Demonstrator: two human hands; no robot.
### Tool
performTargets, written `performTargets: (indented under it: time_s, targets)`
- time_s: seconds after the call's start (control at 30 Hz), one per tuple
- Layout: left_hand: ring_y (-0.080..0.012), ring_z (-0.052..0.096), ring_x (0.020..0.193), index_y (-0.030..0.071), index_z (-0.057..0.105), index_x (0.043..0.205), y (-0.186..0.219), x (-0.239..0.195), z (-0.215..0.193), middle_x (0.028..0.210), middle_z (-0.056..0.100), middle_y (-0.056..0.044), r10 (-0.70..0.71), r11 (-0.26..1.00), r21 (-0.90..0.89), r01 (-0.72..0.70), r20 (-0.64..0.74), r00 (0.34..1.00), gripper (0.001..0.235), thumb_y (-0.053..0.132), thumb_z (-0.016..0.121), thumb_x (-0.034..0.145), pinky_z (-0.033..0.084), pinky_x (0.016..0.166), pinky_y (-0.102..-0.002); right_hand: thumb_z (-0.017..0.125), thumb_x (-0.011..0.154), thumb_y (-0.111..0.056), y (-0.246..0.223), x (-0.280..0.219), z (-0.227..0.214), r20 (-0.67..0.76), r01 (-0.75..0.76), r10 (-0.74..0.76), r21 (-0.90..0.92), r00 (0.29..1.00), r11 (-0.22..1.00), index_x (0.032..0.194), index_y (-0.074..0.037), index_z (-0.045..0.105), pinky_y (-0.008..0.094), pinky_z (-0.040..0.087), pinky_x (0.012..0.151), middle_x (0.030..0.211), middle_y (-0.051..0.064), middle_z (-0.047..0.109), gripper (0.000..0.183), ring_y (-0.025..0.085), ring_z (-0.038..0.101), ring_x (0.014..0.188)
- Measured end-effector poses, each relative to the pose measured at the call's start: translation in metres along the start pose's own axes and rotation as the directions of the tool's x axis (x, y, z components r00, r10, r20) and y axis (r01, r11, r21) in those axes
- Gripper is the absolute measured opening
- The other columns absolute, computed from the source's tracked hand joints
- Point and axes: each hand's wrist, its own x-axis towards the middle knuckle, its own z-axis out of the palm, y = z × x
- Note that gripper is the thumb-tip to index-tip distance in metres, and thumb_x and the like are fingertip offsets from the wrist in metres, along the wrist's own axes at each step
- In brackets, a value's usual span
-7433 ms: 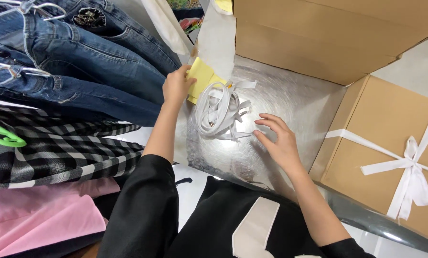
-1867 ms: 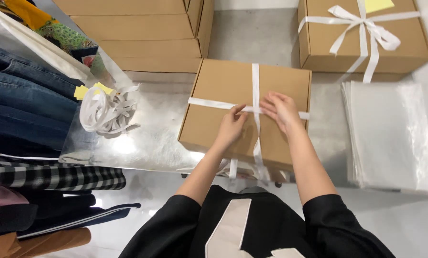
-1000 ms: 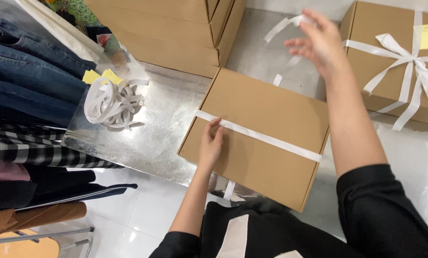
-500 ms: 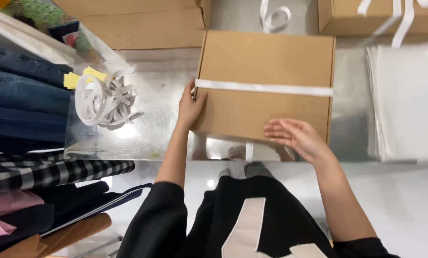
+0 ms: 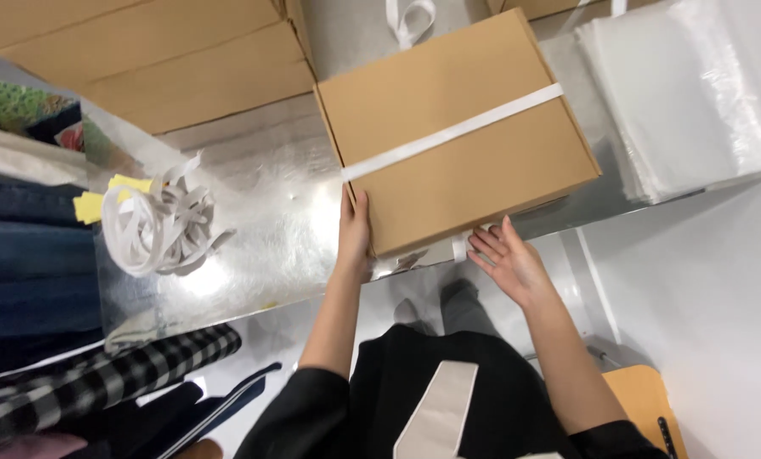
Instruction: The person unpacks a brown garment from a plastic bag inside a cardboard box, places it on a hanger, and hangs it on a clothing rack. The person then folds the plastic bag, places it on a stack of similar bags, closes the box, and ties it with a white ribbon.
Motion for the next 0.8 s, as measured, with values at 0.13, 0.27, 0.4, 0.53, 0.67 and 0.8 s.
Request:
performTargets:
  time_s: [0.13, 0.27, 0.4, 0.53, 0.67, 0.8]
  targets:
    - [-0.0503, 0.026, 0.157, 0.034, -0.019, 0.170, -0.103, 0.055, -0.013, 0.173, 0.017, -0.034, 0.151, 0.976, 0.173, -0.132, -0.103, 0.983, 0.090, 0.039, 0.050, 0.113, 0.030, 0.127, -0.061, 0.064, 0.099, -0.063, -0.014, 0.008, -0.006, -0.056, -0.058, 0.060, 0.044, 0.997, 0.997, 0.168, 0.002, 0.006, 0.056, 0.029, 0.130, 0.172, 0.023, 0.024, 0.111, 0.036, 0.030, 0.161]
    - [-0.0518, 0.045, 0.146, 0.036, -0.021, 0.169, -0.061, 0.015, -0.007, 0.172, 0.018, -0.035, 0.204, 0.938, 0.311, -0.151, -0.146, 0.968, 0.099, 0.024, 0.057, 0.110, 0.043, 0.120, -0.060, 0.078, 0.091, -0.069, -0.020, 0.031, -0.003, -0.050, -0.118, 0.122, 0.073, 0.991, 0.990, 0.169, -0.004, 0.001, 0.044, 0.035, 0.113, 0.160, 0.014, 0.022, 0.127, 0.026, 0.035, 0.141]
    - [-0.0519, 0.062, 0.131, 0.019, -0.005, 0.172, -0.040, 0.009, -0.008, 0.170, 0.013, -0.036, 0.378, 0.860, 0.430, -0.275, -0.173, 0.910, 0.119, 0.005, 0.082, 0.092, 0.059, 0.103, -0.061, 0.081, 0.090, -0.058, -0.037, 0.008, 0.037, -0.061, -0.099, 0.101, 0.031, 0.993, 0.995, 0.170, -0.005, -0.013, 0.048, 0.016, 0.127, 0.174, 0.021, -0.008, 0.135, 0.037, 0.001, 0.164]
    - [-0.0425, 0.056, 0.125, 0.019, 0.023, 0.173, -0.043, 0.052, 0.009, 0.160, 0.034, -0.025, 0.655, 0.419, 0.849, -0.323, -0.036, 0.755, 0.120, 0.020, 0.097, 0.077, 0.052, 0.101, -0.060, 0.081, 0.090, -0.055, -0.055, -0.009, 0.061, -0.052, 0.001, 0.000, 0.014, 0.999, 1.000, 0.167, -0.002, -0.017, 0.058, 0.010, 0.132, 0.171, 0.028, -0.016, 0.136, 0.046, -0.008, 0.162]
    - [-0.0297, 0.058, 0.120, 0.022, 0.062, 0.146, -0.028, 0.132, 0.049, 0.129, 0.063, -0.006, 0.705, 0.232, 0.821, -0.522, 0.227, 0.672, 0.061, 0.036, 0.084, 0.091, 0.052, 0.097, -0.047, 0.072, 0.095, -0.052, -0.071, 0.000, 0.071, -0.048, 0.161, -0.164, -0.061, 0.985, 0.985, 0.167, -0.002, 0.005, 0.056, 0.029, 0.129, 0.164, 0.026, 0.018, 0.110, 0.045, 0.029, 0.156]
    - [-0.0353, 0.072, 0.110, 0.020, 0.075, 0.127, -0.047, 0.198, 0.110, 0.118, 0.071, -0.010, 0.657, 0.266, 0.719, -0.643, 0.353, 0.666, 0.048, 0.024, 0.090, 0.082, 0.061, 0.091, -0.046, 0.071, 0.093, -0.062, -0.074, -0.008, 0.058, -0.183, 0.302, -0.349, -0.240, 0.919, 0.922, 0.166, -0.002, 0.001, 0.062, 0.032, 0.124, 0.159, 0.033, 0.014, 0.117, 0.052, 0.033, 0.149]
